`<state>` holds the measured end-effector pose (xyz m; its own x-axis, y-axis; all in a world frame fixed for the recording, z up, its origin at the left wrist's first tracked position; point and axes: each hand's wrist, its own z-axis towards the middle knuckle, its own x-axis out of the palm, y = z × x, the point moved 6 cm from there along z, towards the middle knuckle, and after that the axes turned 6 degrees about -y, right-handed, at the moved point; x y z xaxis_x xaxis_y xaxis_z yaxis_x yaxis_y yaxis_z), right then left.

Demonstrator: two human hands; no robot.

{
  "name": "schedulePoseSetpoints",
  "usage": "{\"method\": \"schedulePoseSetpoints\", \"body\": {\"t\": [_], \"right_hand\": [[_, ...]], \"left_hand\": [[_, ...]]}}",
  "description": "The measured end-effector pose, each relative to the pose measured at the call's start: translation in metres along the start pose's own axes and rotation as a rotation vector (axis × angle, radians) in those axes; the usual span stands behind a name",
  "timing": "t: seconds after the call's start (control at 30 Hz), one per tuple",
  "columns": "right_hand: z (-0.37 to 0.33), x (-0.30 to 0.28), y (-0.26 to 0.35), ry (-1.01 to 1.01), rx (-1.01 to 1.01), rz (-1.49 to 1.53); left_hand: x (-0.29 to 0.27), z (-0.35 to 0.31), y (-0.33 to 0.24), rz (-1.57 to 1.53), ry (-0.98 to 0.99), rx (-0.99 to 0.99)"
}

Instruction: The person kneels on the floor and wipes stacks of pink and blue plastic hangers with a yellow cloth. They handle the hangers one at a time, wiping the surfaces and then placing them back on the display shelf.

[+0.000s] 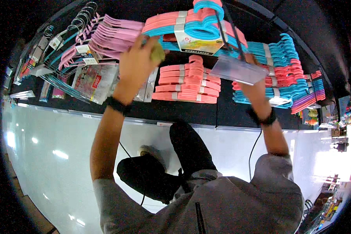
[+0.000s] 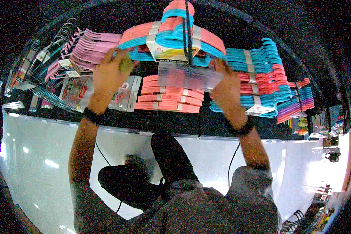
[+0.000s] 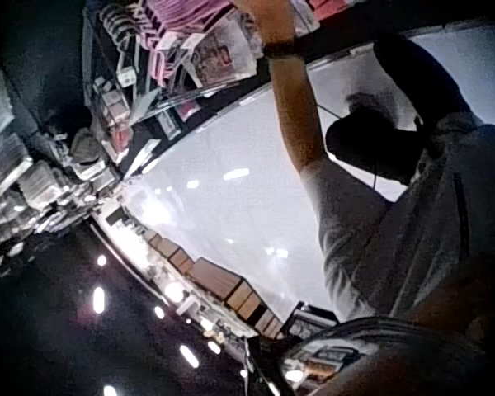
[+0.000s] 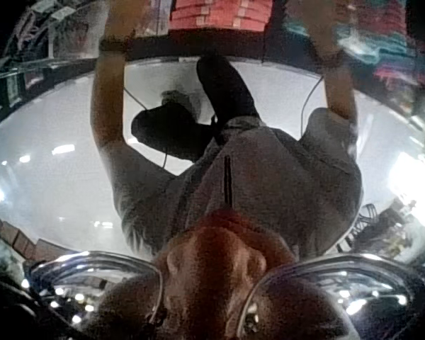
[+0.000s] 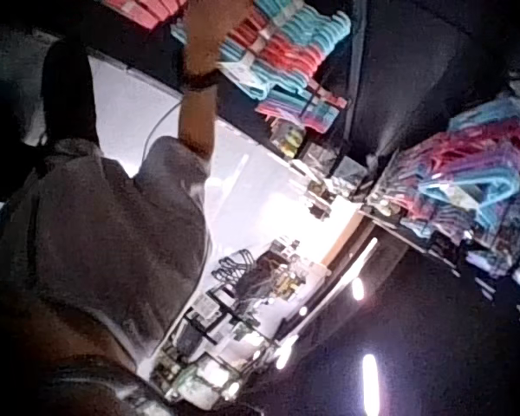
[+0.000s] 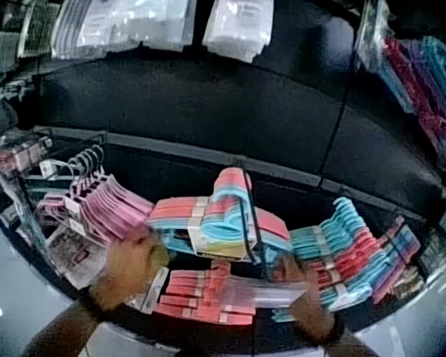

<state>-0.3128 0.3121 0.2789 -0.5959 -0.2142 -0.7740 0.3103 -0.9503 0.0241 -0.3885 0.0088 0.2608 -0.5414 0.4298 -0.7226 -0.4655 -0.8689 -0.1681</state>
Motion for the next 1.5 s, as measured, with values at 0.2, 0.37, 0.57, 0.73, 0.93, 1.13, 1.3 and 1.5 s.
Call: {"method": "schedulePoseSetpoints", "body": {"t": [0.2, 0.37, 0.57, 0.73, 0.93, 1.13, 1.3, 1.5], "right_hand": [[-0.149, 0.14, 0.065, 0.311, 0.057, 0.351], [-0.212, 0.25, -0.017, 0.363, 0.166, 0.042], [-0.245, 0.303, -0.016, 0.423, 0.255, 0.135], [-0.25, 0.324, -0.011, 0.466, 0.24, 0.011], [-0.277, 0.308, -0.019, 0.509, 0.212, 0.069], [-0.223, 0.125, 0.042, 0.487, 0.23, 0.317], [-0.142, 0.002, 0.052, 0.478, 0.186, 0.426], [-0.073, -0.046, 0.043, 0.239, 0.008, 0.37]], "left_hand": [[0.101, -0.166, -0.022, -0.116, 0.48, 0.218], [0.232, -0.224, -0.009, -0.149, 0.321, 0.16], [0.272, -0.254, 0.022, 0.07, 0.417, -0.065], [0.287, -0.255, 0.027, 0.168, 0.498, -0.026], [0.253, -0.27, 0.012, -0.025, 0.589, 0.013], [0.08, -0.194, 0.002, -0.296, 0.641, 0.089], [-0.037, -0.106, -0.019, -0.432, 0.626, 0.055], [-0.069, -0.055, -0.03, -0.413, 0.424, 0.07]]}}
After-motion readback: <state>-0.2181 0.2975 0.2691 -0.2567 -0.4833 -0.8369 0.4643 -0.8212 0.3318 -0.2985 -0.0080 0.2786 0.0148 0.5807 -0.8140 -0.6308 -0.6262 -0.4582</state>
